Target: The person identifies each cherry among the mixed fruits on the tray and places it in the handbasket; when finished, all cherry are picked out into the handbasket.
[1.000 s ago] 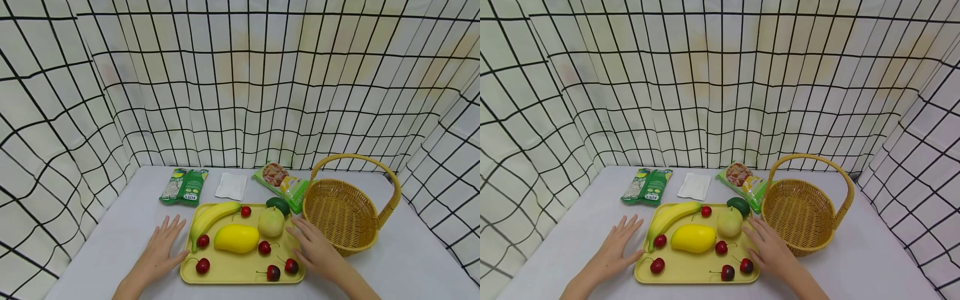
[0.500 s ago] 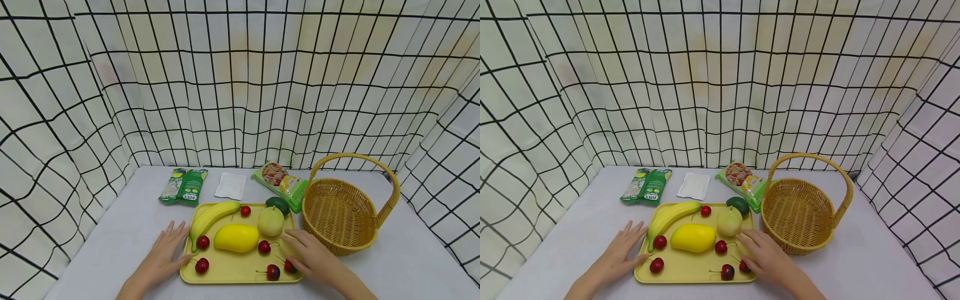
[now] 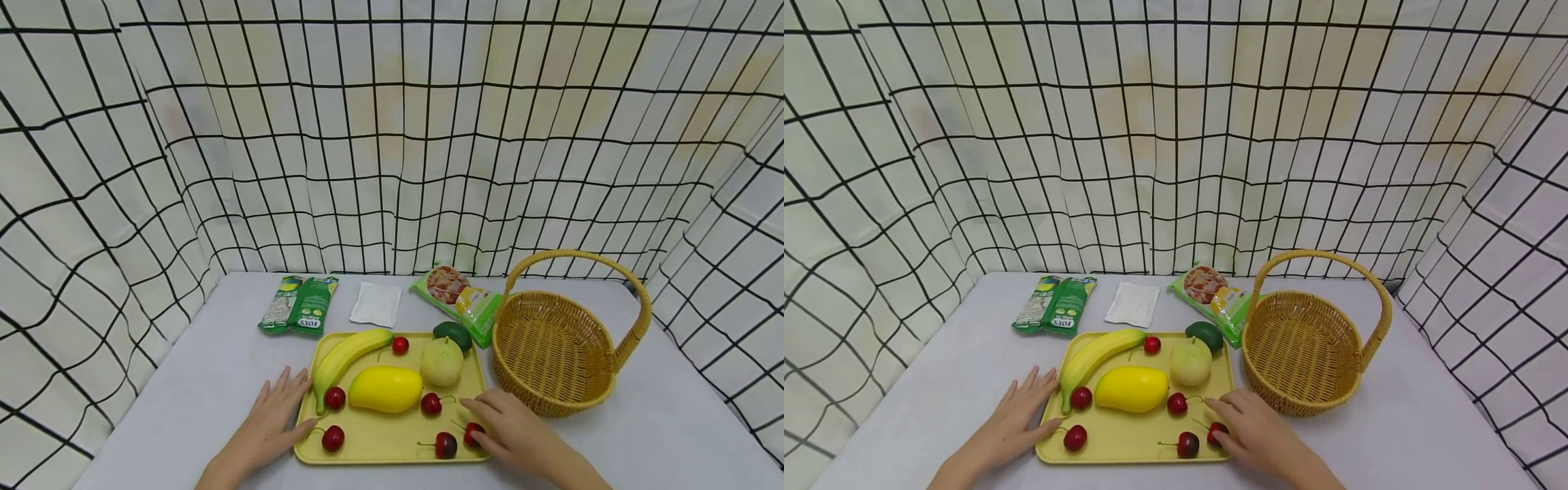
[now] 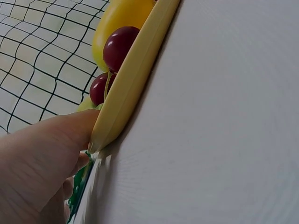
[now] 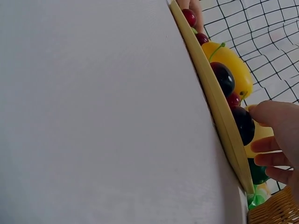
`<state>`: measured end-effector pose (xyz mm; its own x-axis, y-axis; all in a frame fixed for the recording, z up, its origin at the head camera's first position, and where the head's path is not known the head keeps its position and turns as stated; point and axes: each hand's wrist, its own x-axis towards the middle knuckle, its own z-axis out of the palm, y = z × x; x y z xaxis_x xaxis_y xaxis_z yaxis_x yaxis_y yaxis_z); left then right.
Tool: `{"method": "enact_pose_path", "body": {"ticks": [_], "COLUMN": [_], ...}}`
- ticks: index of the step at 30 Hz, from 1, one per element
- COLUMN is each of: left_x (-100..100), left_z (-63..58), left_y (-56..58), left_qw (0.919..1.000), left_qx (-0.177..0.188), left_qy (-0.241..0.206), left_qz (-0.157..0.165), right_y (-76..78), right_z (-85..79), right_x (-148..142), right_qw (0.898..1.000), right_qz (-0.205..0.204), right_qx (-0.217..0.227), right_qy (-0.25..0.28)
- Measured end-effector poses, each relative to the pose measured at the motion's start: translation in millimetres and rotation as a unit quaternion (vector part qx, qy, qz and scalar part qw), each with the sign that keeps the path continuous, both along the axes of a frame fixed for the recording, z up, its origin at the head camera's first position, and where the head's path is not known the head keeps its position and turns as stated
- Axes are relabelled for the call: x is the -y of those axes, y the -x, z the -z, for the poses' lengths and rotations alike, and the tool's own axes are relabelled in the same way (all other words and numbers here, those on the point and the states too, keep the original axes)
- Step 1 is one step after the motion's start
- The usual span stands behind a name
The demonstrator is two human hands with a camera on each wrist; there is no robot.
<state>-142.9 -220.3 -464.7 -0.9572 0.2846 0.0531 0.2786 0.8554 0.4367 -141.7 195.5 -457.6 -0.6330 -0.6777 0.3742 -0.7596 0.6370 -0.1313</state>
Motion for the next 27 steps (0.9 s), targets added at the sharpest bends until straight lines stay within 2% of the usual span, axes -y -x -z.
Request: {"method": "enact_pose_path", "body": {"ticks": [5, 10, 21, 27], "left_x": [-0.6, -1.0, -2.9, -4.2], "left_z": [-0.3, 1.9, 1.6, 1.9], "left_y": [0.8, -0.4, -0.6, -0.1], "left_qw": [0.9999, 0.9994, 0.9967, 0.9959], "left_qx": [0.015, 0.033, 0.079, 0.088], "left_qy": [0.000, -0.004, -0.017, -0.020], "left_qz": [-0.002, 0.002, 0.002, 0.001], "right_y": [-2.5, -5.4, -7.5, -6.6], "right_z": [0.5, -1.5, -0.2, -0.7], "right_x": [-0.3, 0.9, 1.0, 0.2], "right_qw": [1.000, 0.998, 0.993, 0.992], "right_qz": [-0.006, -0.013, -0.011, -0.009], "right_qx": [0.013, 0.055, 0.117, 0.124], "right_qy": [0.000, 0.005, -0.010, -0.020]}}
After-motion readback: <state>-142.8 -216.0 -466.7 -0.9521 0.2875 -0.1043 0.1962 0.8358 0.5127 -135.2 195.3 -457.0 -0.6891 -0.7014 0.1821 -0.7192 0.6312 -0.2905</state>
